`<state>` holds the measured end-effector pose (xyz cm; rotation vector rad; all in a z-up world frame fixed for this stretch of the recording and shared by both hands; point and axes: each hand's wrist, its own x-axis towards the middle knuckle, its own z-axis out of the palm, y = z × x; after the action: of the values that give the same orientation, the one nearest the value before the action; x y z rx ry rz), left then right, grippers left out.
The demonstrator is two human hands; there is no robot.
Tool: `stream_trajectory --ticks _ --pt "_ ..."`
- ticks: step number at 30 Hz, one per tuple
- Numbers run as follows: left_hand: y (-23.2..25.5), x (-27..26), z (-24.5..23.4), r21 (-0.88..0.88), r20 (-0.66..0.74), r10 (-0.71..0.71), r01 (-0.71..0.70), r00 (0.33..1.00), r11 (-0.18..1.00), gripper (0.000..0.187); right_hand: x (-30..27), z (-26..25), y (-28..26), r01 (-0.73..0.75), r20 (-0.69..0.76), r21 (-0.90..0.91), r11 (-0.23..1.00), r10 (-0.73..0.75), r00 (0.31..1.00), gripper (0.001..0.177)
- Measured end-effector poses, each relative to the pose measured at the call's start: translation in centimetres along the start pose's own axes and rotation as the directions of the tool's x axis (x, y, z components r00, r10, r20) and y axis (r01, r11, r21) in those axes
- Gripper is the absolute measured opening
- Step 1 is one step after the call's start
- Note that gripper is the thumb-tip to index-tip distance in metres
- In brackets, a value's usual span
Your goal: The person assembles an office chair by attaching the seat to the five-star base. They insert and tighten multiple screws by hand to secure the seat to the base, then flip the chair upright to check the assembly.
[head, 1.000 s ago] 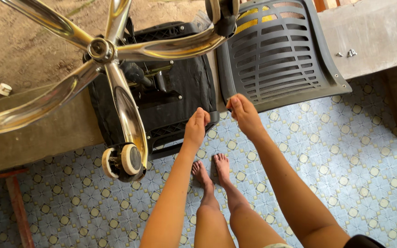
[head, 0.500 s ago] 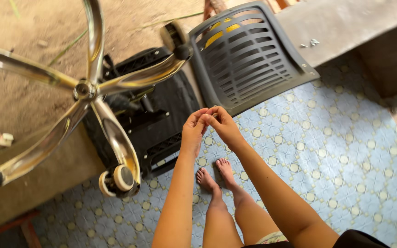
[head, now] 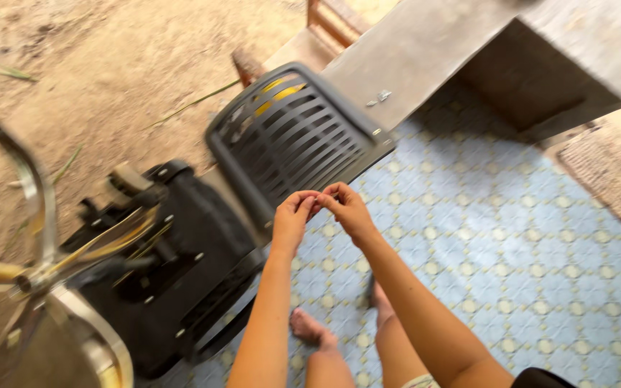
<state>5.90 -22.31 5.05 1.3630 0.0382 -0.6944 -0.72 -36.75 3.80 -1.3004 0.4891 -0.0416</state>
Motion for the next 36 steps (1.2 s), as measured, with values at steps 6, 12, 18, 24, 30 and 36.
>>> stream_trajectory --ticks 6,12,18,24,30,36 --pt "-1.5 6.1 9.1 0.139 -0.005 0.098 -0.096 0.995 0.986 0.023 4.0 -9.9 -2.5 0.056 -0.007 -0.169 0.984 -0.058 0.998 0.023" --pt "-4.3 12.4 16.3 0.067 -0.066 0.095 -0.091 0.993 0.994 0.021 8.4 -17.8 -4.9 -0.014 -0.076 -0.38 0.925 -0.016 0.997 0.023" --pt "-7.5 20.8 20.0 0.164 -0.084 0.101 -0.086 0.991 0.983 0.018 15.2 -23.4 -3.8 -0.021 -0.145 -0.476 0.879 -0.055 0.988 0.022" --pt "-11.3 31.4 22.7 0.14 -0.081 0.049 -0.037 0.996 0.989 0.022 24.8 -28.8 0.5 0.058 -0.17 -0.447 0.893 -0.148 0.974 0.02" --pt "-14.0 38.9 24.0 0.568 -0.112 0.233 -0.131 0.966 0.812 0.035 33.9 -34.4 7.1 -0.043 -0.291 -0.389 0.92 -0.079 0.953 0.02" --pt "-13.4 43.8 24.0 0.867 -0.106 0.274 -0.047 0.956 0.496 0.044 40.2 -39.5 9.2 -0.175 -0.407 -0.565 0.806 -0.087 0.909 0.018"
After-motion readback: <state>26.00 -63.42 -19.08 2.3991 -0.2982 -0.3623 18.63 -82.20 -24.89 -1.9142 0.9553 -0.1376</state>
